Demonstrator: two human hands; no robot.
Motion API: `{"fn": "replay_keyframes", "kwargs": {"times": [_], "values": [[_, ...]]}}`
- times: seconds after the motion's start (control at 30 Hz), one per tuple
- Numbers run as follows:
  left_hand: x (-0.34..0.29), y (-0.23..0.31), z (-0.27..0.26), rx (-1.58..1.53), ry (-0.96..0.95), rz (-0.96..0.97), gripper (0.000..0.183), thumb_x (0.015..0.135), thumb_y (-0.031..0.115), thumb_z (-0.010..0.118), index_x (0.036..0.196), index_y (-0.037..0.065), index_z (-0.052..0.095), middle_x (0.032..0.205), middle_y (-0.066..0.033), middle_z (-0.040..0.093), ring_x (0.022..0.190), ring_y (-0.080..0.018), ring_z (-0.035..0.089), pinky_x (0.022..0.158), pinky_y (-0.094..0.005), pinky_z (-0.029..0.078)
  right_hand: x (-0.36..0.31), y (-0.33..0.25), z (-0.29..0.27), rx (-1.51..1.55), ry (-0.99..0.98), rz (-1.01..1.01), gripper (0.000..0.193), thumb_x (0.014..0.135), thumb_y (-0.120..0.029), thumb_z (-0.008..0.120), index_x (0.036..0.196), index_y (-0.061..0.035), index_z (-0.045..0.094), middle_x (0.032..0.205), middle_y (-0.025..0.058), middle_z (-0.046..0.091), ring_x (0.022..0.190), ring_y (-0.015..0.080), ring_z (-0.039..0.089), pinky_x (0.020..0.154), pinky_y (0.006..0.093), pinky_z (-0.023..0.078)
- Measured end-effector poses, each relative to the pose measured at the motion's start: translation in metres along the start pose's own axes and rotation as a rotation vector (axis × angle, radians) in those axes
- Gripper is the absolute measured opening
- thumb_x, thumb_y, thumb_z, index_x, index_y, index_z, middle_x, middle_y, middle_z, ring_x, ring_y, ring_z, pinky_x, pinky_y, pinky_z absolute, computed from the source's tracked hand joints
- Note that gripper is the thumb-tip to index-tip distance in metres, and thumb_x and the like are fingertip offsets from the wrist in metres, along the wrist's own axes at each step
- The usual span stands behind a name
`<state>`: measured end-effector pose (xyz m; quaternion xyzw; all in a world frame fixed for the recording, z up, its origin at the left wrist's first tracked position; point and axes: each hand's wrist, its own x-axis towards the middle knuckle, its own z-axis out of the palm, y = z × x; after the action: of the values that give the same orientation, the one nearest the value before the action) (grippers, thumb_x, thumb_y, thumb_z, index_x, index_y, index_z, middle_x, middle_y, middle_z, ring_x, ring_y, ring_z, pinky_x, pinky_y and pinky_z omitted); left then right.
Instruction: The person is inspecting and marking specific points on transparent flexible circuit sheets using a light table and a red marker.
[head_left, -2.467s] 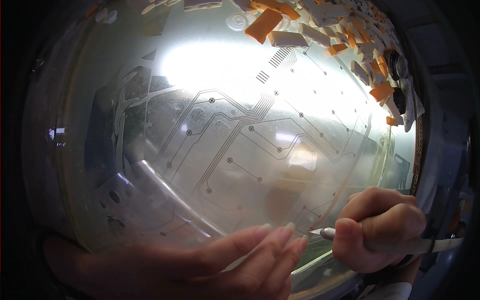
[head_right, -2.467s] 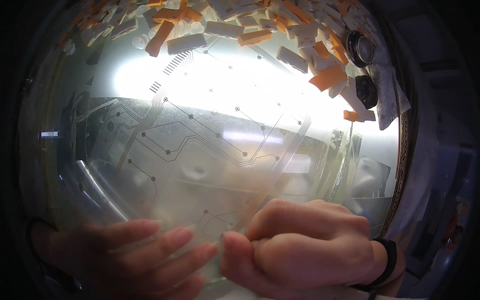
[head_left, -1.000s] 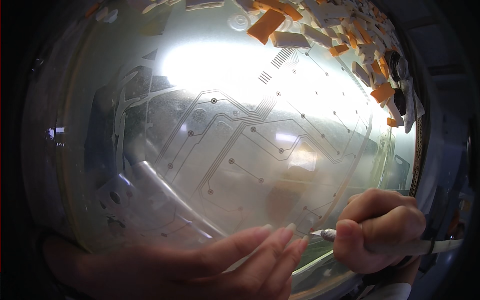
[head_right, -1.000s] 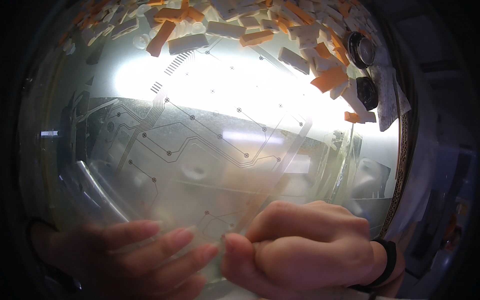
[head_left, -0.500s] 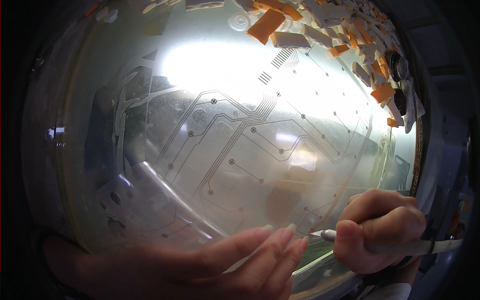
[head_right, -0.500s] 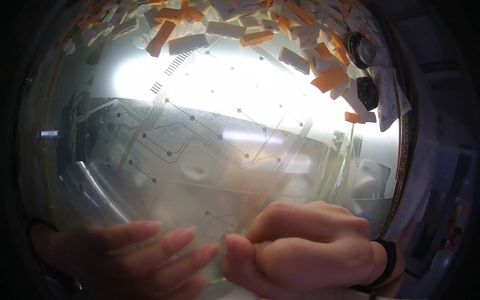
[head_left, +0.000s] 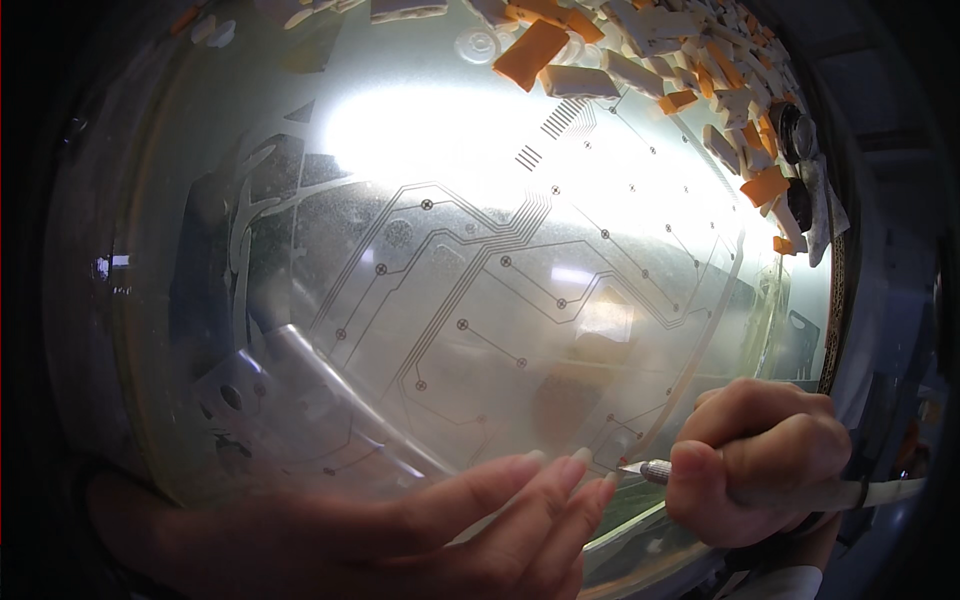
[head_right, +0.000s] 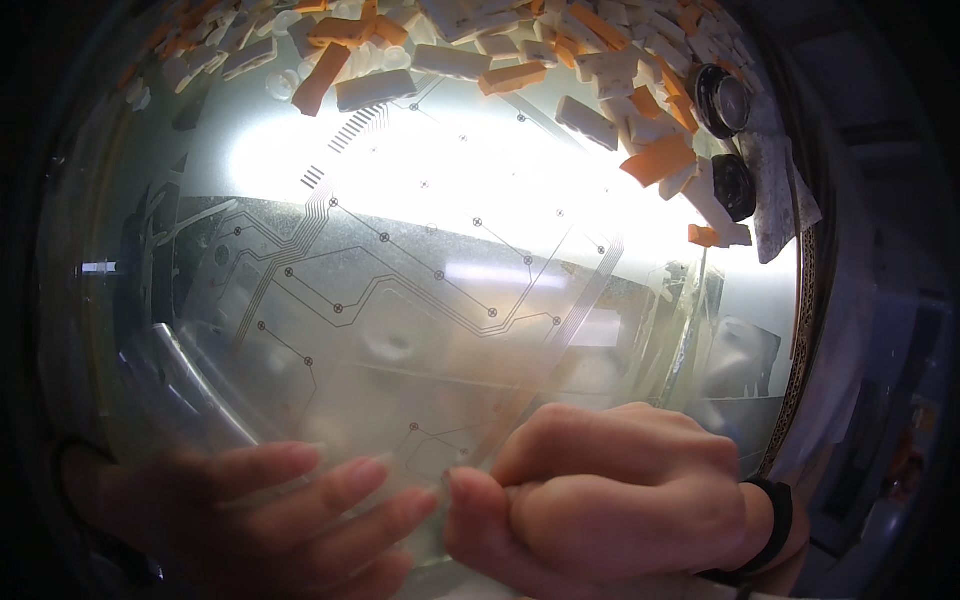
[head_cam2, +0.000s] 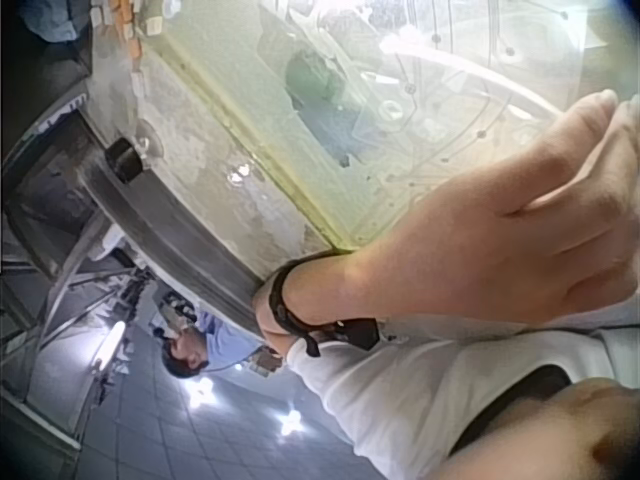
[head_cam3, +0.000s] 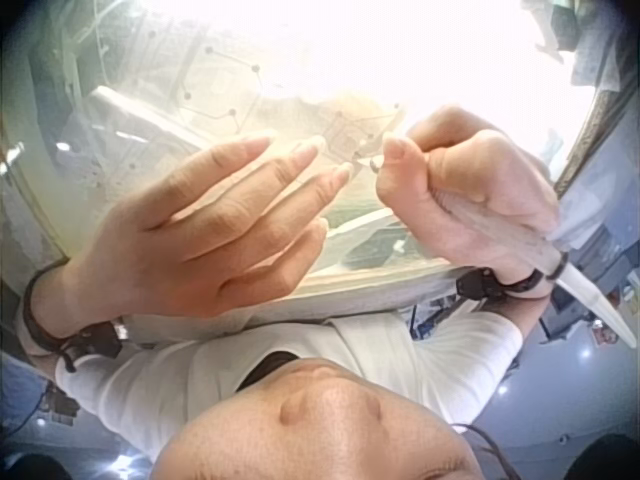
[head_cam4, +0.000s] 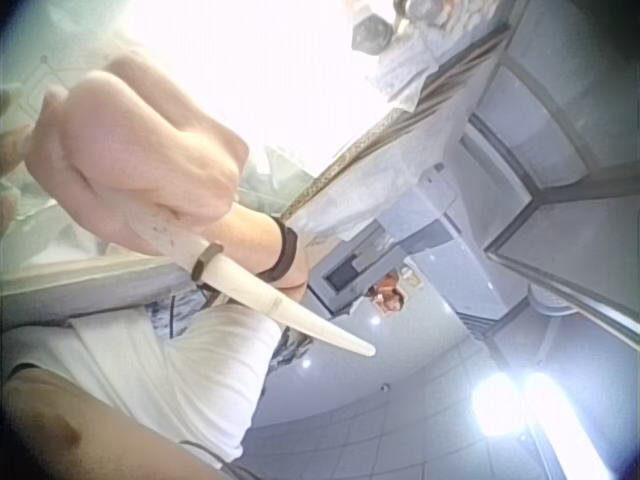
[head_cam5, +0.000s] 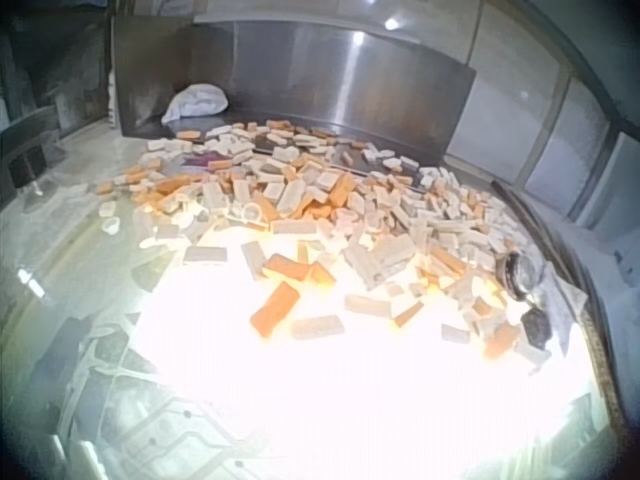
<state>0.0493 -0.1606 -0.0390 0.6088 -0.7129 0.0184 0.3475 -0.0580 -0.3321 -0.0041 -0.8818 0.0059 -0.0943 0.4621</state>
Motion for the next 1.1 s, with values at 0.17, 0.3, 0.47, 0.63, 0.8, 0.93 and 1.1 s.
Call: {"fn": "replay_keyframes", "kwargs": {"times": [0.17, 0.3, 0.47, 0.63, 0.8, 0.93, 1.1], "values": [[-0.0004, 0.0001, -0.0007, -0.009, -0.003, -0.003, 0.008, 0.076, 0.019, 0.049, 0.081, 0.014, 0.052, 0.103, 0.0005, 0.054, 0.1, -0.0126, 0.047, 0.087, -0.0254, 0.04, -0.0031, -0.0043, 0.0055, -0.16, 0.068, 0.049, 0.026, 0.067, -0.003, 0.062, 0.072, -0.0087, 0.037, 0.051, 0.0086, 0.05, 0.037, 0.0106, 0.047, 0.033, 0.0243, 0.038], [-0.0009, -0.0007, -0.0008, -0.007, -0.019, 0.011, 0.008, 0.076, 0.02, 0.049, 0.081, 0.014, 0.052, 0.103, 0.0008, 0.054, 0.1, -0.0123, 0.047, 0.087, -0.0252, 0.039, -0.0028, -0.0043, 0.0053, -0.146, 0.058, 0.032, 0.026, 0.067, -0.002, 0.062, 0.072, -0.0088, 0.037, 0.051, 0.0086, 0.05, 0.038, 0.0105, 0.047, 0.033, 0.0241, 0.038], [-0.0017, 0.0002, 0.0, 0.016, -0.016, 0.014, 0.007, 0.076, 0.021, 0.05, 0.081, 0.015, 0.051, 0.104, 0.0018, 0.054, 0.101, -0.0116, 0.047, 0.088, -0.025, 0.038, 0.0003, -0.0009, 0.0, -0.001, 0.012, 0.009, 0.025, 0.067, -0.002, 0.061, 0.072, -0.0087, 0.037, 0.051, 0.0085, 0.05, 0.038, 0.0105, 0.047, 0.034, 0.024, 0.038], [-0.0022, 0.0009, -0.0007, -0.003, -0.038, 0.004, 0.008, 0.076, 0.021, 0.05, 0.082, 0.016, 0.051, 0.105, 0.0019, 0.054, 0.101, -0.0117, 0.046, 0.089, -0.0254, 0.038, 0.0, -0.0012, -0.0015, -0.015, 0.001, 0.021, 0.025, 0.067, -0.001, 0.061, 0.071, -0.0084, 0.037, 0.051, 0.0084, 0.05, 0.038, 0.0108, 0.047, 0.034, 0.0239, 0.038], [-0.0026, -0.0006, 0.002, 0.044, -0.011, 0.035, 0.007, 0.077, 0.02, 0.05, 0.082, 0.015, 0.05, 0.105, 0.0016, 0.053, 0.101, -0.012, 0.047, 0.089, -0.0258, 0.038, -0.0006, -0.0002, -0.0026, -0.019, -0.016, -0.01, 0.024, 0.067, -0.001, 0.061, 0.069, -0.0077, 0.038, 0.051, 0.0082, 0.05, 0.038, 0.0108, 0.047, 0.034, 0.0237, 0.038], [-0.0023, -0.0008, 0.0029, 0.048, 0.001, 0.031, 0.007, 0.077, 0.02, 0.05, 0.082, 0.015, 0.05, 0.105, 0.0016, 0.053, 0.101, -0.0119, 0.047, 0.089, -0.0257, 0.038, -0.0003, 0.0004, -0.0033, -0.034, -0.033, -0.027, 0.024, 0.066, -0.001, 0.061, 0.069, -0.0074, 0.038, 0.051, 0.0079, 0.05, 0.038, 0.0106, 0.047, 0.034, 0.0236, 0.038], [-0.0002, 0.0017, -0.0014, 0.022, -0.027, 0.001, 0.007, 0.077, 0.02, 0.049, 0.082, 0.015, 0.049, 0.105, 0.0022, 0.053, 0.101, -0.0112, 0.046, 0.089, -0.0254, 0.037, -0.0007, 0.0004, -0.0026, -0.023, -0.015, -0.021, 0.024, 0.066, 0.001, 0.06, 0.07, -0.007, 0.038, 0.05, 0.0076, 0.049, 0.037, 0.0105, 0.046, 0.033, 0.0235, 0.038]]}}
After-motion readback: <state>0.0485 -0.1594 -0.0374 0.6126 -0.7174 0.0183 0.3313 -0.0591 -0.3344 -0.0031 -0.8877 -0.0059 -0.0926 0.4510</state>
